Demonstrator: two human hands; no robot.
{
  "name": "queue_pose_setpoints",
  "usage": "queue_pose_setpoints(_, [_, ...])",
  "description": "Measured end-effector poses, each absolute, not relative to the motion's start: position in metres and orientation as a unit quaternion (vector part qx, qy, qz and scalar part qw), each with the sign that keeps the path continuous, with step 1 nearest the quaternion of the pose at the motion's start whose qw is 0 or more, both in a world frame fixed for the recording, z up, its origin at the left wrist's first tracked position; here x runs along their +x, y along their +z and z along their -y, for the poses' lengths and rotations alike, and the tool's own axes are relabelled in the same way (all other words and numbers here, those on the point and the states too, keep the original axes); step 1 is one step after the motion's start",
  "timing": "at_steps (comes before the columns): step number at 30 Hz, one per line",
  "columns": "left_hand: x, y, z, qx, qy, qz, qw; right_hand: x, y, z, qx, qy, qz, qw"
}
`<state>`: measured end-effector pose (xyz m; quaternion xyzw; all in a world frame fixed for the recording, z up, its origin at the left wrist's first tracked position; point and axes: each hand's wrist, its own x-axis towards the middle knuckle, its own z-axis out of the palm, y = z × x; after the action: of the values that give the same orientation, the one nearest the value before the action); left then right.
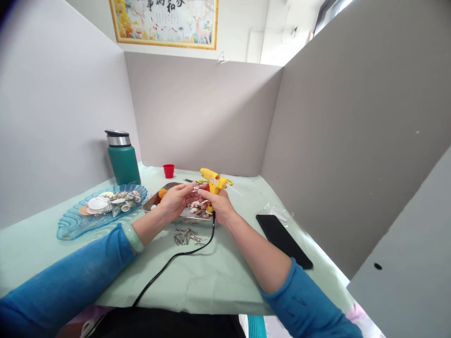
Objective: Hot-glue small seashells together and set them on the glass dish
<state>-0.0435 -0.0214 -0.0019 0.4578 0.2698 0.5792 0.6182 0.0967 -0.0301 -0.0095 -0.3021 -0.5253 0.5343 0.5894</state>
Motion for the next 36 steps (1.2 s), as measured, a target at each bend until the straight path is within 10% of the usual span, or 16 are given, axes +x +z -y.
queue_pose_setpoints(36, [-0.0445, -0.0056, 0.0206, 0.484, 0.599, -0.3, 0.564, 0.0937, -0.0098, 0.0305, -0.308, 0.5, 0.482, 0.651])
